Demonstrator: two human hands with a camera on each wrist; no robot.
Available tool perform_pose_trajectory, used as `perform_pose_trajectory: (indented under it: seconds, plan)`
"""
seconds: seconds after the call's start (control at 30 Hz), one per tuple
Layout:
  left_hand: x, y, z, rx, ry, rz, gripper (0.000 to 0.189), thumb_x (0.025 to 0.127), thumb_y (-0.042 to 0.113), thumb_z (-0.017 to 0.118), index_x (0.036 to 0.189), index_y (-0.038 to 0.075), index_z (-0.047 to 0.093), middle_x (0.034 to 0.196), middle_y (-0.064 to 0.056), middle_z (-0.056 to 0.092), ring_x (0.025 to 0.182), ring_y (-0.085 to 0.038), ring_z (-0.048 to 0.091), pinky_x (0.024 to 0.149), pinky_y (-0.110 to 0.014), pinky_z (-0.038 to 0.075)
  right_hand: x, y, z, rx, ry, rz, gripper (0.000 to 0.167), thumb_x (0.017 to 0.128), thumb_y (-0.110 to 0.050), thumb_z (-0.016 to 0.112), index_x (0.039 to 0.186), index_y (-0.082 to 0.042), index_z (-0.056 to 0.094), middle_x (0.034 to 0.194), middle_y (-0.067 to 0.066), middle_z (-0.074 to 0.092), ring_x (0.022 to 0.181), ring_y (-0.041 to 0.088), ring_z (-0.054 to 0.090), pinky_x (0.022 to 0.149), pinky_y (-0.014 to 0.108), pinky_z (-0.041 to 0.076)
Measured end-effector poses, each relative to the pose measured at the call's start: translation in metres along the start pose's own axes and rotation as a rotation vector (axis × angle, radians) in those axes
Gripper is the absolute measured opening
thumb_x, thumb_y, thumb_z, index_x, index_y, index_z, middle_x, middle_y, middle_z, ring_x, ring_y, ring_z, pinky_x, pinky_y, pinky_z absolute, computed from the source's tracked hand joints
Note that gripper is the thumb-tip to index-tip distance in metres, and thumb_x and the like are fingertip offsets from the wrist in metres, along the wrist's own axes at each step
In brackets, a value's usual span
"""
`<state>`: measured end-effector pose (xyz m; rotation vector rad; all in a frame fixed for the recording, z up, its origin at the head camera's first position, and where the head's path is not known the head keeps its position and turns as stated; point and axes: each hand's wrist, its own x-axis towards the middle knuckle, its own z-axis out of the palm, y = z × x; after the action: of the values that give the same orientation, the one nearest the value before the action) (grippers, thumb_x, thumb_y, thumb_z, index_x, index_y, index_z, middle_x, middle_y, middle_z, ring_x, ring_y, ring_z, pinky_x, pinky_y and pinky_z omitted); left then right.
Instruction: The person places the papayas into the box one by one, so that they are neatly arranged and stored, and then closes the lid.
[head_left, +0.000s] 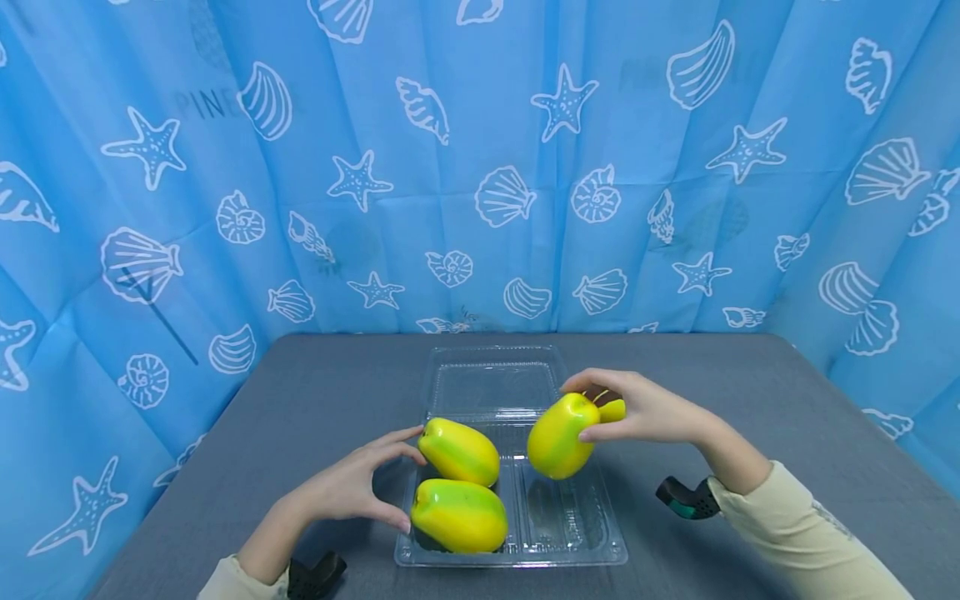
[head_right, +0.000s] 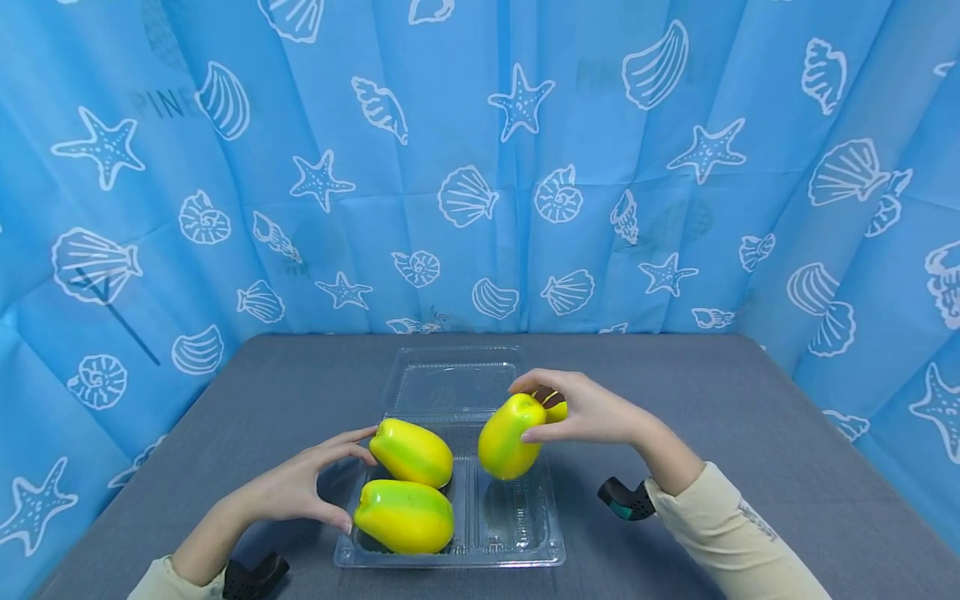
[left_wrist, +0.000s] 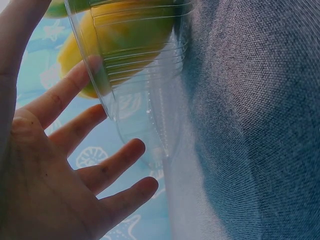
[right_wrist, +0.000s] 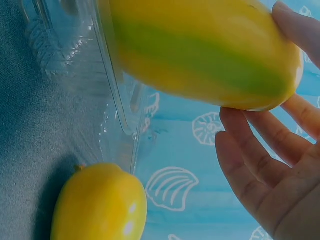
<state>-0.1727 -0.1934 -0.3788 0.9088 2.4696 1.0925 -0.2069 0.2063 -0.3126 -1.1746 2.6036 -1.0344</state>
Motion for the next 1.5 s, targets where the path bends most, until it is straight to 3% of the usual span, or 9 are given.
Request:
perform_pose_trajectory:
  seconds: [0.63,1.0,1.5]
  plan:
    - [-0.001,0.000,0.000,-0.008,-0.002,-0.016,0.057,0.072,0.037,0.079,0.120,0.019,0.055,0.155,-0.012,0.024,0.139,-0.044,0.023,0.101,-0.071,0.026,0.014,-0.006,0.007,-0.008,-0.043,0.031,0.043,0.078,-0.028,0.075,0.112,-0.014,0.053,0.103,-0.001,0.063,0.089,0.012,0.059,0.078,0.028,0.055]
    - [-0.001,-0.001,0.000,-0.013,-0.003,-0.015,0.058,0.072,0.037,0.079,0.121,0.017,0.055,0.155,-0.012,0.024,0.139,-0.043,0.024,0.100,-0.071,0.027,0.022,-0.009,0.010,-0.046,-0.079,0.012,0.041,0.080,-0.029,0.073,0.113,-0.012,0.055,0.104,0.000,0.064,0.089,0.013,0.057,0.080,0.038,0.054]
    - [-0.001,0.000,0.000,-0.012,-0.002,-0.021,0.059,0.072,0.037,0.079,0.121,0.016,0.054,0.155,-0.012,0.024,0.139,-0.043,0.023,0.101,-0.071,0.026,0.035,-0.017,0.015,-0.105,-0.150,0.049,0.041,0.080,-0.033,0.073,0.114,-0.016,0.059,0.105,-0.005,0.064,0.093,0.011,0.055,0.082,0.033,0.051]
